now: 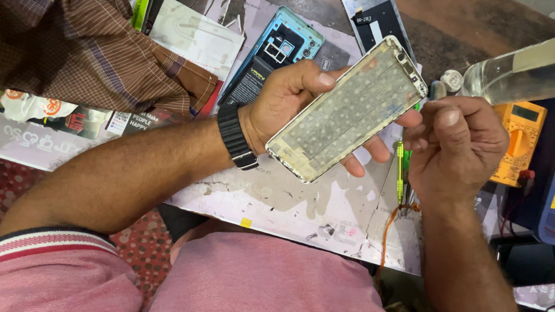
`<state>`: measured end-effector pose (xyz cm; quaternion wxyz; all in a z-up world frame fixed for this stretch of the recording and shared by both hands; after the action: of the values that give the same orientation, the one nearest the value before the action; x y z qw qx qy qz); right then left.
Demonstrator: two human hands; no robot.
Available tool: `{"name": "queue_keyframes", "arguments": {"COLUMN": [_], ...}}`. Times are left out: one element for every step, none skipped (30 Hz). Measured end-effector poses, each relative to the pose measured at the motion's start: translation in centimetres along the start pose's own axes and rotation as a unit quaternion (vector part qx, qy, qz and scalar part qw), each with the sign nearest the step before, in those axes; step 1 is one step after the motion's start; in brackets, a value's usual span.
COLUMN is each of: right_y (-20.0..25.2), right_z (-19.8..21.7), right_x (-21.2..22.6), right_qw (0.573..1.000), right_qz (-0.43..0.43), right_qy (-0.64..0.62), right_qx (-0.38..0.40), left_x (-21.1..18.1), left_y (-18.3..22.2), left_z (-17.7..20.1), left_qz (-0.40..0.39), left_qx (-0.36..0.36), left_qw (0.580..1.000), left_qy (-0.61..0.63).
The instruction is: The person disassembles a smartphone, separating the screen assembly from the main body. They then use tweezers to meticulously scrape and remove old adhesive residue from the edges of the phone's metal frame, preparing it for reassembly.
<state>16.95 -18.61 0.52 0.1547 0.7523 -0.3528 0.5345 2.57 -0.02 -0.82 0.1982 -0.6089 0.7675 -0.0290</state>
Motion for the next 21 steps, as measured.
{"name": "queue_keyframes", "arguments": {"right_y": [0.0, 0.0, 0.0, 0.0, 0.1, 0.0, 0.0, 0.0, 0.0, 0.0, 0.0, 0.0, -0.1, -0.1, -0.2, -0.3, -0.4, -0.6, -0.9, -1.2, -1.0], "right_z": [0.0, 0.0, 0.1, 0.1, 0.1, 0.2, 0.2, 0.2, 0.3, 0.4, 0.5, 0.5, 0.5, 0.4, 0.3, 0.0, -0.3, -0.7, -1.1, -1.3, -1.5], "right_x": [0.0, 0.0, 0.0, -0.1, -0.1, -0.1, -0.1, -0.2, -0.2, -0.3, -0.3, -0.4, -0.4, -0.4, -0.4, -0.1, 0.1, 0.5, 1.1, 2.0, 3.5], "right_qw": [1.000, 1.000, 1.000, 1.000, 1.000, 1.000, 1.000, 1.000, 1.000, 1.000, 1.000, 1.000, 1.000, 1.000, 1.000, 1.000, 0.999, 0.997, 0.995, 0.991, 0.988], "right_qz": [-0.001, -0.001, -0.002, -0.003, -0.006, -0.007, -0.007, -0.007, -0.006, -0.006, -0.006, -0.005, -0.004, -0.002, 0.006, 0.017, 0.034, 0.060, 0.086, 0.118, 0.137], "right_qy": [0.001, 0.003, 0.002, 0.001, -0.003, -0.004, -0.005, -0.002, -0.002, -0.001, -0.001, -0.002, -0.003, -0.004, 0.003, 0.011, 0.027, 0.038, 0.050, 0.061, 0.077], "right_qx": [0.000, -0.001, -0.001, 0.000, 0.000, 0.001, 0.001, 0.001, 0.002, 0.002, 0.002, 0.003, 0.004, 0.006, 0.008, 0.008, 0.009, 0.008, 0.005, 0.001, 0.008], "left_x": [0.0, 0.0, 0.0, 0.0, 0.0, 0.0, -0.1, 0.0, 0.0, 0.0, 0.0, -0.1, -0.1, -0.1, -0.2, -0.2, -0.2, -0.2, -0.2, 0.0, 0.2], "left_y": [0.0, 0.0, 0.0, 0.0, -0.1, -0.1, -0.1, -0.1, -0.1, 0.0, 0.0, -0.1, 0.0, 0.1, 0.2, 0.2, 0.1, 0.0, -0.2, -0.3, -0.4], "left_z": [0.0, 0.0, 0.1, 0.1, 0.1, 0.1, 0.2, 0.2, 0.2, 0.3, 0.3, 0.3, 0.3, 0.3, 0.2, 0.2, 0.2, 0.3, 0.4, 0.6, 0.8], "left_qz": [-0.001, 0.000, 0.000, 0.000, 0.000, 0.000, -0.001, -0.002, -0.005, -0.007, -0.010, -0.012, -0.015, -0.016, -0.021, -0.024, -0.032, -0.031, -0.029, -0.020, -0.012], "left_qx": [-0.001, -0.002, -0.002, -0.002, -0.001, -0.002, -0.003, -0.006, -0.007, -0.009, -0.009, -0.011, -0.012, -0.015, -0.019, -0.020, -0.022, -0.030, -0.038, -0.050, -0.063], "left_qw": [1.000, 1.000, 1.000, 1.000, 1.000, 1.000, 1.000, 1.000, 1.000, 1.000, 1.000, 1.000, 1.000, 1.000, 0.999, 0.999, 0.999, 0.998, 0.998, 0.997, 0.996], "left_qy": [0.000, 0.004, 0.005, 0.006, 0.005, 0.003, 0.002, 0.002, 0.000, -0.001, -0.004, -0.006, -0.009, -0.010, -0.017, -0.023, -0.035, -0.043, -0.051, -0.053, -0.054]}}
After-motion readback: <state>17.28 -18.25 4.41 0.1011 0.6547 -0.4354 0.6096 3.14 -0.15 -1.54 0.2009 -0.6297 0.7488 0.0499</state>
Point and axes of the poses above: each hand's wrist, its own y-axis away from the middle knuckle, its own z-axis out of the back of the hand, x = y × z, the point moved 4 cm from there along -y, towards the middle knuckle, and after that the axes turned 6 degrees about -y, right-handed, at the moved point
